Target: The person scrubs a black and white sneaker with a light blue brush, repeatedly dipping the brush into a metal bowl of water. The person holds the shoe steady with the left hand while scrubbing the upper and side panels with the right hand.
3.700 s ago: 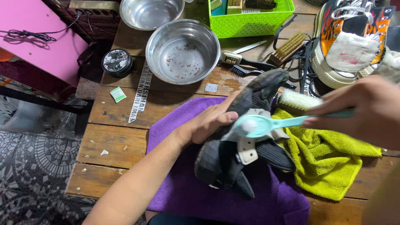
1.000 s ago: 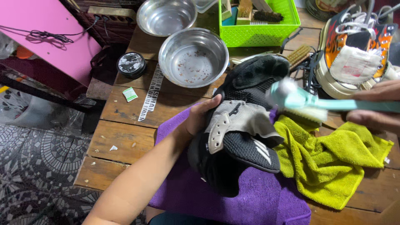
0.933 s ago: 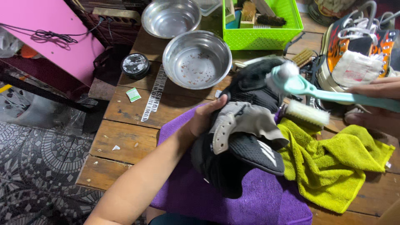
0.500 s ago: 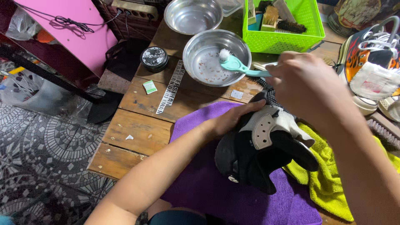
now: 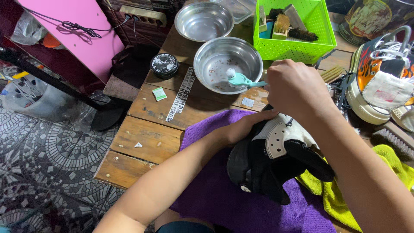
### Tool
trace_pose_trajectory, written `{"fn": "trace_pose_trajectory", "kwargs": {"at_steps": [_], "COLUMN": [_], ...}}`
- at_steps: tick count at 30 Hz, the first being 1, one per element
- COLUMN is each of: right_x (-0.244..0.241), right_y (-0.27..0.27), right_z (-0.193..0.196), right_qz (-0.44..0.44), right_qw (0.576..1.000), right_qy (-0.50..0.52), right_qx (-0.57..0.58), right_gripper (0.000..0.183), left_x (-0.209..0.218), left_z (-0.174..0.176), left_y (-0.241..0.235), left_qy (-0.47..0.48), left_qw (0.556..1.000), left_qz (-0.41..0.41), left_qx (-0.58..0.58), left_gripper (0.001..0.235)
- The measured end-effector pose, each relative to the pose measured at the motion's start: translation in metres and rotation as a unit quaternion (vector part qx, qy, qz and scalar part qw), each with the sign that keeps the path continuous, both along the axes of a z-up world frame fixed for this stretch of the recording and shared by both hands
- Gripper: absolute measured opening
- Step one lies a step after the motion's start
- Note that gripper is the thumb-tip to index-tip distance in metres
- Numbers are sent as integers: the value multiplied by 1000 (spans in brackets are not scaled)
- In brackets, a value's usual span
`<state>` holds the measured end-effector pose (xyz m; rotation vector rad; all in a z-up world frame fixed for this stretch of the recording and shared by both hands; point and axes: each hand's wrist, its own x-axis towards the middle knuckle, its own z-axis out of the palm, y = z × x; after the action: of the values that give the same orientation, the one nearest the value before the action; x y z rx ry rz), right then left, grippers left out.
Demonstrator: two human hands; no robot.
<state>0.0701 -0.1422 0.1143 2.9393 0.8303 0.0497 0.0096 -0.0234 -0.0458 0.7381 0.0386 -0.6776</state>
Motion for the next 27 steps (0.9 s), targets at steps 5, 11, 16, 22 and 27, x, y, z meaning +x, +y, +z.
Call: {"fn": "trace_pose_trajectory", "kwargs": {"at_steps": [5,11,16,22,27], "right_x": [-6,-12,-33,-47,-58], "right_y": [5,-5,-4,-19,-28], "right_z": [3,8,29,35,36], "right_qz": [12,-2,-54,-83,-86], "right_qw": [1000,1000,997,995,994], "right_qy": [1,8,4,10,-20], "right_qx": [-2,22,-63,-58,-65], "right_gripper": [21,22,18,22,22], "left_x": [13,-7,-6,-15,-24], "left_z": [-1,24,30,44,54], "left_y": [0,3,12,17,18], "left_qy": [-21,-23,-117,-87,-41], "left_qw": [999,999,990,990,995], "left_qz": [-8,-10,-67,-70,-75], "left_qx": [25,32,50,86,43], "left_gripper": [69,71,70,70,67]}}
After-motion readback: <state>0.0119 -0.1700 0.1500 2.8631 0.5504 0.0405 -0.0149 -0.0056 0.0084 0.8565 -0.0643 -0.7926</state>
